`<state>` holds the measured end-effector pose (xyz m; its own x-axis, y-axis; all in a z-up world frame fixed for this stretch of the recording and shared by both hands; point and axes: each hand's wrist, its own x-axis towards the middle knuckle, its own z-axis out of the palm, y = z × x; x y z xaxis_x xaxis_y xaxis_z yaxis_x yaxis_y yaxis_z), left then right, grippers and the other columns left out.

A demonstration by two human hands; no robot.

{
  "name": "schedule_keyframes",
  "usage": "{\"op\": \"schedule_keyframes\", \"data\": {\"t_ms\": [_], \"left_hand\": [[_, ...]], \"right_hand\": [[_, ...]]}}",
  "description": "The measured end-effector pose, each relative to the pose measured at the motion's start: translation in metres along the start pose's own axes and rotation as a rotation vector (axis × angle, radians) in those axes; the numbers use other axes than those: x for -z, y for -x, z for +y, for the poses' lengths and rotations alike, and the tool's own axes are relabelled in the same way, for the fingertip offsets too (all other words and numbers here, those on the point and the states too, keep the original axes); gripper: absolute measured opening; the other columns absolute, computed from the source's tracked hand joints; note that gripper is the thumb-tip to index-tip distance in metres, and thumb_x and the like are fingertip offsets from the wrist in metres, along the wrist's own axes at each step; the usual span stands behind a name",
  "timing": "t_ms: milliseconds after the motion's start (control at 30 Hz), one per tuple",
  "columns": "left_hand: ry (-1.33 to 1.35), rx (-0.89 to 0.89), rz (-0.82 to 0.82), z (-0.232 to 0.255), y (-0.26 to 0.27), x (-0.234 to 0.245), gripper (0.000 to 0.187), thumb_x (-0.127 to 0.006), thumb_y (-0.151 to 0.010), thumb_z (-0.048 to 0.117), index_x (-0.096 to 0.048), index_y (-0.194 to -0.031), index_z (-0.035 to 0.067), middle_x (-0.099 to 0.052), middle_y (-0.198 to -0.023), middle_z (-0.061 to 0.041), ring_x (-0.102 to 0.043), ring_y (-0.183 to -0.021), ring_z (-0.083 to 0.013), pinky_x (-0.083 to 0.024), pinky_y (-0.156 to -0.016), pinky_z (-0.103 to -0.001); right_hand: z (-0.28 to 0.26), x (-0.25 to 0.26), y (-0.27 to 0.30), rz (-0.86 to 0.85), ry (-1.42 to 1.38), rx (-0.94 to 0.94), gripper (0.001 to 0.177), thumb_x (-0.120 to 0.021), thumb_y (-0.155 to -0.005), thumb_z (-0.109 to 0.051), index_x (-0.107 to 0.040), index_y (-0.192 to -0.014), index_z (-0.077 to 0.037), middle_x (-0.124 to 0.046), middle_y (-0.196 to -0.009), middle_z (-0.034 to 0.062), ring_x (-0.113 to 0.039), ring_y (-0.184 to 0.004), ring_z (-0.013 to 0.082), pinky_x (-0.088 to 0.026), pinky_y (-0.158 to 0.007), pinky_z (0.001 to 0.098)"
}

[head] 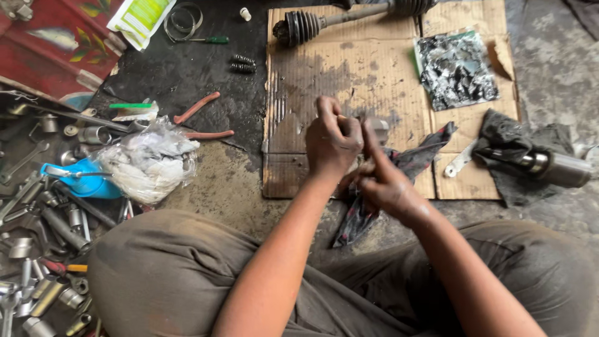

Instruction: The person wipes and cleans grease from various metal automotive components, including a housing and a CV axle assembly, using a dark cloth.

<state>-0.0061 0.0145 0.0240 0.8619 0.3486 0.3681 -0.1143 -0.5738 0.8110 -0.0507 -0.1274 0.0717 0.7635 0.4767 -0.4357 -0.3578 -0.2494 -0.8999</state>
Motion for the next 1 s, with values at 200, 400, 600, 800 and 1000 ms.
{"op": "schedule_keyframes", "data": {"t_ms": [200,400,600,800,1000], "left_hand": [[-0.008,-0.068,-0.093,0.007,0.011,-0.013,0.022,-0.052,-0.088,0.017,-0.045,-0.107,0.008,-0.064,-0.066,-0.018,-0.066,-0.059,-0.0413,-0.051,-0.053,-0.053],[-0.082,-0.026,-0.225,0.004,0.009,-0.003,0.016,-0.05,-0.092,0.018,-0.045,-0.105,0.009,-0.062,-0.06,-0.016,-0.066,-0.054,-0.0383,-0.051,-0.053,-0.05],[-0.045,0.035,-0.068,0.008,0.005,-0.001,0.02,-0.053,-0.084,0.015,-0.045,-0.1,0.008,-0.061,-0.06,-0.016,-0.065,-0.054,-0.0385,-0.051,-0.05,-0.05],[0.039,-0.02,-0.046,0.006,0.002,0.003,0.015,-0.051,-0.089,0.011,-0.044,-0.102,0.008,-0.058,-0.062,-0.017,-0.063,-0.056,-0.0398,-0.048,-0.052,-0.051],[0.05,0.389,-0.1,-0.003,-0.001,-0.007,0.012,-0.047,-0.089,0.017,-0.044,-0.095,0.008,-0.061,-0.067,-0.017,-0.062,-0.052,-0.0392,-0.052,-0.044,-0.049]], "right_hand": [[0.022,0.017,-0.014,0.135,-0.067,0.154,0.09,-0.056,-0.093,0.002,-0.016,-0.169,-0.024,-0.055,-0.144,-0.0071,-0.061,-0.086,0.0035,-0.051,-0.063,0.0215],[0.014,0.008,-0.011,0.078,-0.162,-0.036,0.093,-0.057,-0.088,-0.003,-0.016,-0.166,-0.033,-0.064,-0.096,0.0088,-0.041,-0.044,0.0073,-0.034,-0.036,0.0248],[-0.01,0.005,0.01,0.001,-0.209,-0.133,0.09,-0.051,-0.087,-0.001,-0.017,-0.162,-0.037,-0.073,-0.086,0.0135,-0.036,-0.037,0.0072,-0.03,-0.033,0.0235],[-0.008,0.004,0.0,-0.026,-0.176,-0.076,0.095,-0.047,-0.09,0.002,-0.006,-0.164,-0.042,-0.073,-0.094,0.0165,-0.042,-0.042,0.0071,-0.035,-0.036,0.0224],[-0.001,-0.006,-0.003,0.156,0.093,-0.071,0.09,-0.048,-0.089,0.001,-0.014,-0.164,-0.037,-0.054,-0.145,0.0138,-0.058,-0.067,0.0163,-0.049,-0.057,0.0279]]}}
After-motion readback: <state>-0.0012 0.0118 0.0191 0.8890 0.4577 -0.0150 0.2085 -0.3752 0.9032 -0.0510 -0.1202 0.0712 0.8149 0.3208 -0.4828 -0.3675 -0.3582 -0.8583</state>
